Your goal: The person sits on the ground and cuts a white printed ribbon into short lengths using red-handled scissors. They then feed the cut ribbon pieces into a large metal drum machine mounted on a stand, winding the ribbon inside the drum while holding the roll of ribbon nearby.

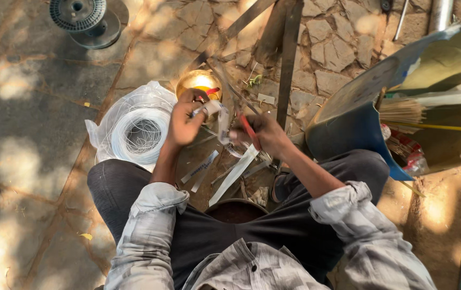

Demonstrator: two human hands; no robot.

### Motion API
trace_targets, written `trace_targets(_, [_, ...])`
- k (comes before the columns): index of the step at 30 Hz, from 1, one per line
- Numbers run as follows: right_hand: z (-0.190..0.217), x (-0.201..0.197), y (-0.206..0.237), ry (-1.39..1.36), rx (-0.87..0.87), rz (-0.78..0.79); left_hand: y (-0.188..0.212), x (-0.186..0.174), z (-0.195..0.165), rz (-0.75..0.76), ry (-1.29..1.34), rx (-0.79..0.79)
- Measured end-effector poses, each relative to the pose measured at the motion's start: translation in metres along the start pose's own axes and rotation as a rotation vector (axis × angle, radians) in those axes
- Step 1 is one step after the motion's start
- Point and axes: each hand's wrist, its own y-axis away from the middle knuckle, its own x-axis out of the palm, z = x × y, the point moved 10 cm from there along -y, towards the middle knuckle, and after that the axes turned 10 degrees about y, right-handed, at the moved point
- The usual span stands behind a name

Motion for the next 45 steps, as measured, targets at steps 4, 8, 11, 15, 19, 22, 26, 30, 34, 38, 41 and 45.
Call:
trace_targets(4, [-0.016,0.045,0.011,-0.162,0.172,0.237,0.001,-0.044,0.006,-0.245,0.272,-0.059])
trace_targets(8, [-0.027,0.054,0.009,-0.196,0.253,0.232,0.001,-0.075,0.019,-0.419,0.421,-0.101])
trace_targets(11, [-0.036,0.062,0.008,-0.278,0.316,0.223,0.003,-0.089,0.022,-0.478,0.415,-0.107])
trace_targets(15, [-0.041,0.077,0.005,-0.301,0.320,0.237,0.007,-0.095,0.020,-0.447,0.430,-0.138])
trace_targets(19, [-0.023,0.082,0.004,-0.299,0.167,0.218,0.006,-0.083,0.003,-0.274,0.297,-0.083])
trace_targets(22, [-0.020,0.079,0.007,-0.111,0.212,0.168,0.009,-0.074,-0.002,-0.224,0.309,-0.080])
trace_targets(26, [-0.006,0.079,0.008,-0.062,0.209,0.117,0.010,-0.067,-0.002,-0.173,0.282,-0.078])
trace_targets(30, [0.003,0.078,0.009,0.048,0.199,0.099,0.011,-0.066,0.001,-0.144,0.306,-0.068])
trace_targets(34, [0.002,0.081,0.011,0.054,0.184,0.096,0.015,-0.068,0.004,-0.151,0.338,-0.081])
trace_targets(38, [-0.009,0.083,0.010,0.040,0.222,0.093,0.020,-0.066,0.007,-0.157,0.373,-0.093])
trace_targets(41, [0.001,0.088,0.008,-0.087,0.092,0.143,0.026,-0.052,0.009,-0.113,0.391,-0.098])
trace_targets(45, [-0.001,0.087,0.011,-0.019,0.124,0.100,0.034,-0.054,0.017,-0.112,0.391,-0.159])
